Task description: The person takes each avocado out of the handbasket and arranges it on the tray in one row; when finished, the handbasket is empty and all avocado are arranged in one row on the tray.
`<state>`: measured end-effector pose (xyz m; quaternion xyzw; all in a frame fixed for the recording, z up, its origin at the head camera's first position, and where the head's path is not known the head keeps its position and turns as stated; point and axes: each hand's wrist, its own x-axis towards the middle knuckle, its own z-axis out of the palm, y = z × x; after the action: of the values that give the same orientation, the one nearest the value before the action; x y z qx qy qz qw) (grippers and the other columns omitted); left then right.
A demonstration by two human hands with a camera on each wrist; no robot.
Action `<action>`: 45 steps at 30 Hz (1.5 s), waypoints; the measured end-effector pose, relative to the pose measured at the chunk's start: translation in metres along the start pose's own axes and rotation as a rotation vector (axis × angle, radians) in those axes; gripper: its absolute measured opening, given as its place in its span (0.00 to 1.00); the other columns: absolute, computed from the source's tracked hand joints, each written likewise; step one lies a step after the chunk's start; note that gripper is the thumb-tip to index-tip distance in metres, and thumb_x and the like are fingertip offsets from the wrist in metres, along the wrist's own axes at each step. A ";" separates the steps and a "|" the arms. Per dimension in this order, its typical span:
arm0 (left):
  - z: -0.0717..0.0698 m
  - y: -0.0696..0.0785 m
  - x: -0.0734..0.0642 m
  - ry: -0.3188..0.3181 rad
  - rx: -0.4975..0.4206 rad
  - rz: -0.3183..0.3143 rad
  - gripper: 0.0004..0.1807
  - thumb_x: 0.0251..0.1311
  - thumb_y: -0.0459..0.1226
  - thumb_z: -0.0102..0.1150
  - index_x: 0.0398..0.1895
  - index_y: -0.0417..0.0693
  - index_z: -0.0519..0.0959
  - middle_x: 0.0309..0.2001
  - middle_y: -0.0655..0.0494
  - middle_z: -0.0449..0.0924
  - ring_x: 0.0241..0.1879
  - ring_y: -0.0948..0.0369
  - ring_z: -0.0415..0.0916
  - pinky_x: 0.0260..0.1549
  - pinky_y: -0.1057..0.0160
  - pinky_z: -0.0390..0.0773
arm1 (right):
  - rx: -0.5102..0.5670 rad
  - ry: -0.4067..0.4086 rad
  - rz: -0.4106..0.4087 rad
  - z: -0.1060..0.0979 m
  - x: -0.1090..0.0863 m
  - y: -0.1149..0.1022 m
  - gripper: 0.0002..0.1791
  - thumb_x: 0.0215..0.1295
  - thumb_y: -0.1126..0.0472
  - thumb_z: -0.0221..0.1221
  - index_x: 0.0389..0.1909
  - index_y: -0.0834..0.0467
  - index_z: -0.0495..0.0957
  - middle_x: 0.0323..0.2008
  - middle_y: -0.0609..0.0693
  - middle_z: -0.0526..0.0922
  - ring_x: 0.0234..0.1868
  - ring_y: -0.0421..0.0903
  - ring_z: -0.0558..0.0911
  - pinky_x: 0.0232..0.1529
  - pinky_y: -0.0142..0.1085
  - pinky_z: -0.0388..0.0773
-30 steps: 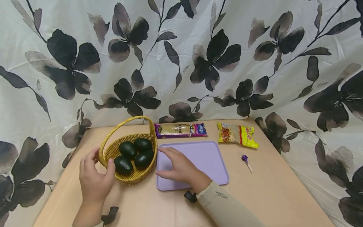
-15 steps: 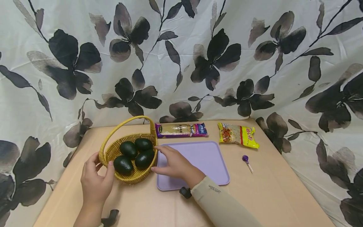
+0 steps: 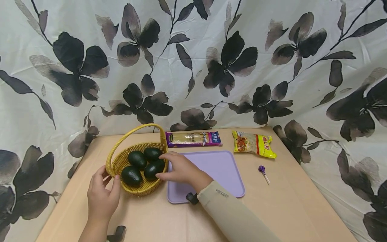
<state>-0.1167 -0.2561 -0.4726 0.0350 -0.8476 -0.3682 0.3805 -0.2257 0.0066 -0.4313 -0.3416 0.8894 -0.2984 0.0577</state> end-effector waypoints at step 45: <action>0.000 -0.003 -0.005 -0.056 -0.028 -0.014 0.29 0.66 0.27 0.60 0.70 0.35 0.66 0.61 0.42 0.74 0.61 0.45 0.75 0.59 0.90 0.68 | -0.253 -0.314 0.103 0.013 0.077 -0.048 0.23 0.51 0.47 0.78 0.45 0.54 0.86 0.35 0.41 0.84 0.36 0.38 0.80 0.38 0.29 0.81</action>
<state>-0.1141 -0.2565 -0.4773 0.0251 -0.8523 -0.3835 0.3546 -0.2525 -0.0772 -0.4073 -0.3423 0.9162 -0.1240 0.1673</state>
